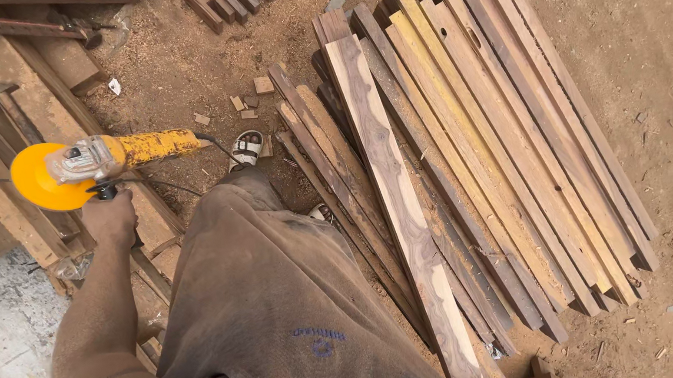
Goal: The person sands long wooden boards using a power sander.
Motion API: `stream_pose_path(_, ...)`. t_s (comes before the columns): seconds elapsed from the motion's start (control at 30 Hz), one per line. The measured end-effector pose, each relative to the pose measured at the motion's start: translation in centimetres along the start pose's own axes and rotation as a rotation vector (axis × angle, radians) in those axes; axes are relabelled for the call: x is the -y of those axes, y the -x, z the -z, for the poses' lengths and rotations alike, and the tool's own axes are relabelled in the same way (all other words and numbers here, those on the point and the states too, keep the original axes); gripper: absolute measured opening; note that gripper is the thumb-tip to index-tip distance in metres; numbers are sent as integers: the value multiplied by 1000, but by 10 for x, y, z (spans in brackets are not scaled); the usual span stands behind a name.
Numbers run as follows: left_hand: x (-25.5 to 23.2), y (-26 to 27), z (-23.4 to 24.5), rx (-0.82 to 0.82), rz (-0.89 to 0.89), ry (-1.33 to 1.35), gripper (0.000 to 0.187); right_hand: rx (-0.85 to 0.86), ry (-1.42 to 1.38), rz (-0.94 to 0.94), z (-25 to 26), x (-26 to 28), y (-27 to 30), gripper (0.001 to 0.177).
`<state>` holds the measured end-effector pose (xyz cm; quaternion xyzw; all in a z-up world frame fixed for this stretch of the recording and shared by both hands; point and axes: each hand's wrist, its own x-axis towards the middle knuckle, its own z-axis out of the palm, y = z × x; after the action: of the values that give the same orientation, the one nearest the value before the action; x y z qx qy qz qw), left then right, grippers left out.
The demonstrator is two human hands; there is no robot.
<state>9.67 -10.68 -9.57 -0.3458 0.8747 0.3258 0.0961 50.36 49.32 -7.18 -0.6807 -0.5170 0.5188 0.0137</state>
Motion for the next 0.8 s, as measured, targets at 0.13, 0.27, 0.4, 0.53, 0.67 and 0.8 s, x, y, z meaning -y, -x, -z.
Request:
stream_pose_path(0.13,-9,-9,-1,-2,86,63,38,-255,51,-207,28,-1,34,85)
stream_pose_path(0.27,-24,-47,-20,-2,123,106,34,-422,124,-381,52,-16,84,91)
stream_pose_path(0.4,-42,-81,-27,21,37,128,33,-470,129,-450,-1,16,89,98)
stream_pose_path(0.53,-66,-120,-31,74,160,93,29,-355,158,-401,-90,75,70,104)
stream_pose_path(0.67,-85,-169,-28,85,129,84,33,45,-3,-245,-228,157,22,102)
stream_pose_path(0.8,-85,-200,-22,138,-33,10,37,352,240,-20,-330,240,-23,82)
